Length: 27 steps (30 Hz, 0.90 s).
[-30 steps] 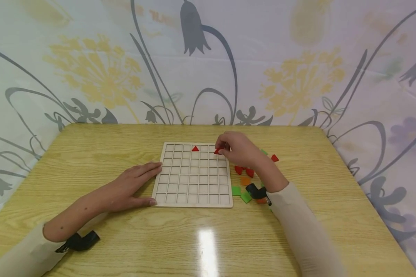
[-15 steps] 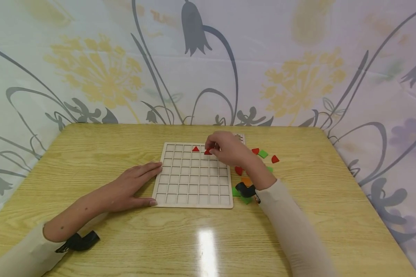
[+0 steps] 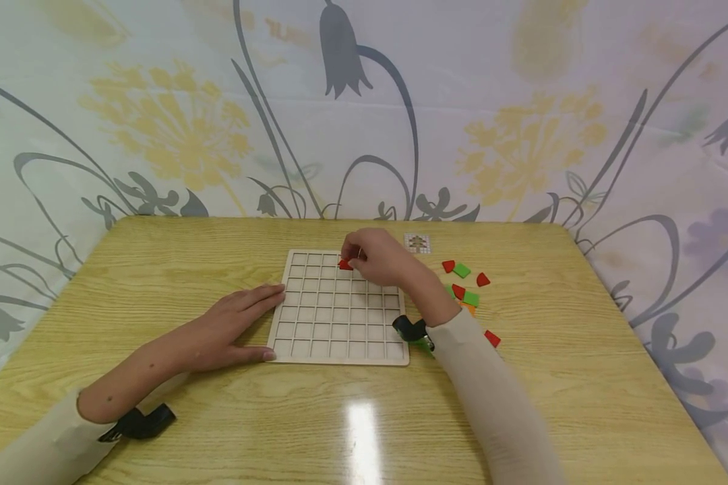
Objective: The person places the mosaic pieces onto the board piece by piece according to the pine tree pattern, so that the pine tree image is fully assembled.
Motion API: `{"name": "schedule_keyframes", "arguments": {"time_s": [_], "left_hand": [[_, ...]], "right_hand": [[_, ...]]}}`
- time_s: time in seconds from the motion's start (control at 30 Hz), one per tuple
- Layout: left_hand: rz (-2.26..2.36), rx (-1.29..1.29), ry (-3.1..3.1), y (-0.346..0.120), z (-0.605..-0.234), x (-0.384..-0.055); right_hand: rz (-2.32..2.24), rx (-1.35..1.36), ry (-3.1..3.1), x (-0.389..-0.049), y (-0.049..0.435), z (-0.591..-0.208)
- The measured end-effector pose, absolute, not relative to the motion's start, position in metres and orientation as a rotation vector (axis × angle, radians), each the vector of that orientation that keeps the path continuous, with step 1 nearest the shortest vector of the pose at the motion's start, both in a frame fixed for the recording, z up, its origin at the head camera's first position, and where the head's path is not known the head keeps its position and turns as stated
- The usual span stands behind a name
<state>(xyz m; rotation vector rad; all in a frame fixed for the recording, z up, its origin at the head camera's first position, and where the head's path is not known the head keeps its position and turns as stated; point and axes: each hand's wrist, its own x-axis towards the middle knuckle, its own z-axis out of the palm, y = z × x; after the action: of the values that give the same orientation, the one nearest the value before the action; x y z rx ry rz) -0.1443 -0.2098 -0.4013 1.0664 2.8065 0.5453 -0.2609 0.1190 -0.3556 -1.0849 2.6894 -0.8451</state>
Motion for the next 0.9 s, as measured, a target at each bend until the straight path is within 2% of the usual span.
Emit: {"name": "schedule_keyframes", "arguments": {"time_s": [0.9], "left_hand": [[0.554,1.062,2.810,-0.209,-0.401,-0.145]], "right_hand": [[-0.892,-1.024,2.675,-0.271,0.085,-0.382]]}}
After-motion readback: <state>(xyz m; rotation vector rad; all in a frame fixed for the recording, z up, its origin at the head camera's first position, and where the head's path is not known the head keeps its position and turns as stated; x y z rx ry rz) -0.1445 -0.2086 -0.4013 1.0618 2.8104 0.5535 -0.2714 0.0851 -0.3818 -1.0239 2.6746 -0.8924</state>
